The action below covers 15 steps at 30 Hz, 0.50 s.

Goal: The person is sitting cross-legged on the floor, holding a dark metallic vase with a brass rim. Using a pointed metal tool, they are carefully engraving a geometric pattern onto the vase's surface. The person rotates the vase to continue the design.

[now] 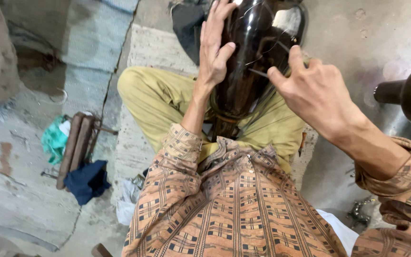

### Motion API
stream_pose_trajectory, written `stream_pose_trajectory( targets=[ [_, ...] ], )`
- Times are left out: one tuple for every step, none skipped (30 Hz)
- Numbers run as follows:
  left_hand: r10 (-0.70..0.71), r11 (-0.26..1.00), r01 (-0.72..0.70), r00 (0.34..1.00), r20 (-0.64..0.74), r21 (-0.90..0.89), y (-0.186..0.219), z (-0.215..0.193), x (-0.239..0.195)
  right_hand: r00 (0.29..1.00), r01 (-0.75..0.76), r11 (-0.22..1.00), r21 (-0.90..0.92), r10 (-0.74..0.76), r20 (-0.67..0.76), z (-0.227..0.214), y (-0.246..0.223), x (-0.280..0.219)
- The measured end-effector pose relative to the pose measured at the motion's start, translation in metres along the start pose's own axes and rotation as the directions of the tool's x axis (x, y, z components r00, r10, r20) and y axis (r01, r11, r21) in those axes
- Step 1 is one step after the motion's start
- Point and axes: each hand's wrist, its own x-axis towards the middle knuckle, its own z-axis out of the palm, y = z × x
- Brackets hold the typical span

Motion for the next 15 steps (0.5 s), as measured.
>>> stream_pose_trajectory(
  targets=[
    [-0.012, 1.000, 0.012, 1.000, -0.008, 0.000, 0.001, 0.001, -0.005, 1.000, -0.010, 1.000, 0.008, 0.009, 0.029, -0.002, -0.003, 0.002],
    [-0.022, 1.000, 0.022, 1.000, -0.014, 0.001, 0.003, 0.002, -0.010, 0.998, -0.019, 1.000, 0.015, 0.018, 0.057, -0.004, -0.007, 0.004],
    [-0.029, 1.000, 0.029, 0.999, -0.020, 0.002, 0.005, 0.002, -0.014, 0.994, -0.047, 0.998, 0.047, 0.042, 0.102, -0.007, -0.009, 0.006],
    [-0.034, 0.999, 0.034, 0.999, -0.024, 0.005, 0.007, 0.003, -0.017, 0.987, -0.076, 0.994, 0.077, 0.064, 0.148, -0.009, -0.012, 0.008],
    [-0.040, 0.999, 0.040, 0.999, -0.029, 0.003, 0.009, 0.003, -0.020, 0.978, -0.107, 0.989, 0.104, 0.086, 0.192, -0.012, -0.015, 0.011],
    [-0.047, 0.999, 0.047, 0.998, -0.033, 0.001, 0.011, 0.003, -0.022, 0.983, -0.101, 0.991, 0.085, 0.086, 0.162, -0.014, -0.017, 0.013],
    [-0.057, 0.998, 0.056, 0.998, -0.035, -0.007, 0.014, 0.003, -0.025, 0.987, -0.097, 0.993, 0.067, 0.088, 0.131, -0.015, -0.019, 0.015],
    [-0.067, 0.998, 0.067, 0.997, -0.038, -0.009, 0.016, 0.004, -0.027, 0.991, -0.094, 0.994, 0.048, 0.088, 0.101, -0.016, -0.021, 0.016],
    [-0.078, 0.997, 0.078, 0.996, -0.040, -0.010, 0.018, 0.003, -0.029, 0.992, -0.092, 0.995, 0.036, 0.088, 0.095, -0.017, -0.023, 0.018],
    [-0.089, 0.996, 0.089, 0.995, -0.044, -0.005, 0.020, 0.004, -0.031, 0.992, -0.090, 0.996, 0.023, 0.088, 0.088, -0.017, -0.025, 0.019],
    [-0.091, 0.996, 0.091, 0.995, -0.043, -0.003, 0.020, 0.004, -0.032, 0.992, -0.091, 0.996, 0.011, 0.090, 0.084, -0.016, -0.027, 0.020],
    [-0.102, 0.995, 0.102, 0.994, -0.047, -0.003, 0.022, 0.005, -0.035, 0.992, -0.097, 0.995, 0.014, 0.096, 0.087, -0.016, -0.028, 0.020],
    [-0.102, 0.995, 0.102, 0.994, -0.049, -0.005, 0.023, 0.005, -0.036, 0.991, -0.105, 0.994, 0.017, 0.103, 0.089, -0.015, -0.028, 0.020],
    [-0.102, 0.995, 0.102, 0.994, -0.050, -0.008, 0.024, 0.006, -0.036, 0.990, -0.112, 0.993, 0.019, 0.110, 0.091, -0.014, -0.028, 0.020],
    [-0.104, 0.995, 0.104, 0.993, -0.049, -0.005, 0.024, 0.006, -0.037, 0.991, -0.110, 0.994, 0.010, 0.109, 0.083, -0.013, -0.029, 0.020]
  ],
)
